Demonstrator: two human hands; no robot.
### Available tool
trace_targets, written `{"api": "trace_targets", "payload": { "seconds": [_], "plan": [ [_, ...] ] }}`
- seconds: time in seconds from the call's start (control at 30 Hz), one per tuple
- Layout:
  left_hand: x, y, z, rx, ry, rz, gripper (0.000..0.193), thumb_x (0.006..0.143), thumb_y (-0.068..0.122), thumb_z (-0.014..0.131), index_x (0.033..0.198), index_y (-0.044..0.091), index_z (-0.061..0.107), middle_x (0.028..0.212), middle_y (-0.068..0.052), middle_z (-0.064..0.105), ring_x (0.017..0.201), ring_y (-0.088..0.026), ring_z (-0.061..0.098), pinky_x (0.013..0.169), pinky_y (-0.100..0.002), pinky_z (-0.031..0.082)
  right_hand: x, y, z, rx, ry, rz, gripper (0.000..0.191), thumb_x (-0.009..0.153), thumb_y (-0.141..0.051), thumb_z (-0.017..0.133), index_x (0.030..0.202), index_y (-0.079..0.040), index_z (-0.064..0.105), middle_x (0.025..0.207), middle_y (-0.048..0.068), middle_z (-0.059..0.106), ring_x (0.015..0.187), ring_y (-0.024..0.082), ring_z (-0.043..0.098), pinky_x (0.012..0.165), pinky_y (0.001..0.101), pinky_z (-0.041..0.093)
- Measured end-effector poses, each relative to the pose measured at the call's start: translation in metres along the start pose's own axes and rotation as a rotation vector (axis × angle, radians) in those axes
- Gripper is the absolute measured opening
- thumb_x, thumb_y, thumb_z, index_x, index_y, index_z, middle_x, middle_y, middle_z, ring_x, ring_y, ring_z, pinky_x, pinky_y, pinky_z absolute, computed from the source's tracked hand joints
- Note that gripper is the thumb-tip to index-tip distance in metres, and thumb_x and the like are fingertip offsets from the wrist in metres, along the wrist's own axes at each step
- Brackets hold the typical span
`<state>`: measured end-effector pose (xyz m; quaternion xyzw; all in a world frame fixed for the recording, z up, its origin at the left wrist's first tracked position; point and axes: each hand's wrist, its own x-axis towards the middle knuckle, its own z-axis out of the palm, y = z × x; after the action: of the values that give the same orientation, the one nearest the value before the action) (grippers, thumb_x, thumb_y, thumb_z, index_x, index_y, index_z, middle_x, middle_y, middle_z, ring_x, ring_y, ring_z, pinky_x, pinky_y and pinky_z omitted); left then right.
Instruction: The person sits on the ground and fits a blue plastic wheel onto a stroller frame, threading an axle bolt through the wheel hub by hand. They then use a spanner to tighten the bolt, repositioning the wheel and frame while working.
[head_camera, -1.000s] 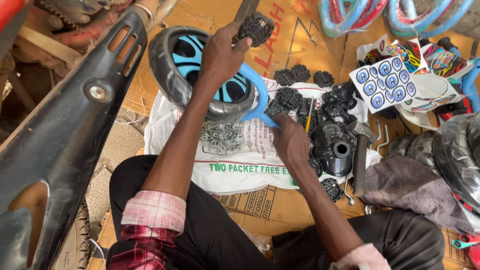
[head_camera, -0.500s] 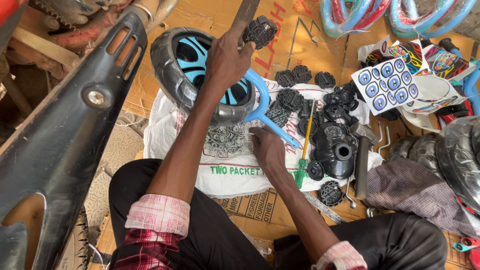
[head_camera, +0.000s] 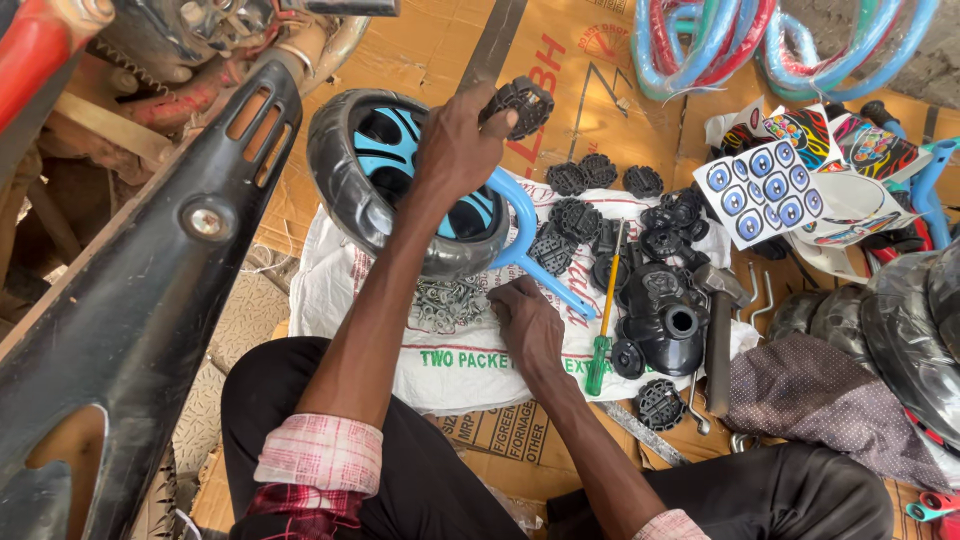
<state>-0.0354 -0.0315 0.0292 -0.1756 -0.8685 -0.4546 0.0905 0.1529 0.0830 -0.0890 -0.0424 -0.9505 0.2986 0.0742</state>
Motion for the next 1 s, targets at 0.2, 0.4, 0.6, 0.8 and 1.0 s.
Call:
{"api": "trace_targets", "payload": {
  "seconds": [0.2, 0.4, 0.6, 0.8, 1.0],
  "plan": [
    [-0.007, 0.005, -0.001, -0.04, 0.09, 0.132, 0.026, 0.097, 0.025, 0.065, 0.114, 0.007, 0.058, 0.096, -0.014, 0.074, 0.088, -0.037, 0.072, 0.078, -0.054, 0.049, -0.003, 0.008, -0.001, 0.218, 0.043, 0.15, 0.024, 0.09, -0.009, 0.069, 0.114, -0.006, 0.065, 0.102, 0.01, 0.074, 0.087, 0.029, 0.073, 0.076, 0.0424, 0.055],
    [-0.005, 0.001, 0.002, -0.103, 0.025, 0.077, 0.02, 0.095, 0.027, 0.069, 0.103, 0.012, 0.058, 0.089, -0.009, 0.072, 0.085, -0.028, 0.075, 0.079, -0.05, 0.052, -0.002, 0.011, 0.003, 0.057, 0.094, 0.006, 0.021, 0.089, -0.004, 0.07, 0.109, -0.006, 0.072, 0.098, 0.013, 0.073, 0.084, 0.028, 0.071, 0.073, 0.0412, 0.053],
    [-0.004, 0.001, 0.0, -0.091, 0.012, 0.042, 0.029, 0.092, 0.035, 0.07, 0.104, 0.012, 0.057, 0.09, -0.007, 0.072, 0.087, -0.027, 0.074, 0.076, -0.049, 0.053, 0.006, -0.003, -0.032, 1.032, 0.153, 0.342, 0.018, 0.086, 0.005, 0.07, 0.102, -0.003, 0.07, 0.094, 0.002, 0.069, 0.086, 0.014, 0.069, 0.075, 0.0324, 0.059],
    [-0.012, 0.018, -0.012, -0.15, 0.026, 0.033, 0.035, 0.091, 0.031, 0.068, 0.123, 0.016, 0.064, 0.104, -0.012, 0.073, 0.097, -0.032, 0.071, 0.08, -0.047, 0.052, 0.063, -0.04, -0.097, 1.346, 0.266, 0.295, 0.016, 0.09, 0.007, 0.072, 0.106, 0.005, 0.071, 0.097, 0.011, 0.072, 0.086, 0.019, 0.069, 0.081, 0.0299, 0.059],
    [-0.017, 0.032, -0.018, -0.186, -0.007, -0.076, 0.029, 0.091, 0.031, 0.066, 0.116, 0.017, 0.066, 0.103, -0.01, 0.075, 0.097, -0.03, 0.074, 0.084, -0.046, 0.054, 0.082, -0.052, -0.128, 1.513, 0.163, 0.197, 0.021, 0.091, 0.005, 0.068, 0.111, 0.002, 0.071, 0.101, 0.011, 0.072, 0.1, 0.021, 0.073, 0.091, 0.0308, 0.062]
  ]
}}
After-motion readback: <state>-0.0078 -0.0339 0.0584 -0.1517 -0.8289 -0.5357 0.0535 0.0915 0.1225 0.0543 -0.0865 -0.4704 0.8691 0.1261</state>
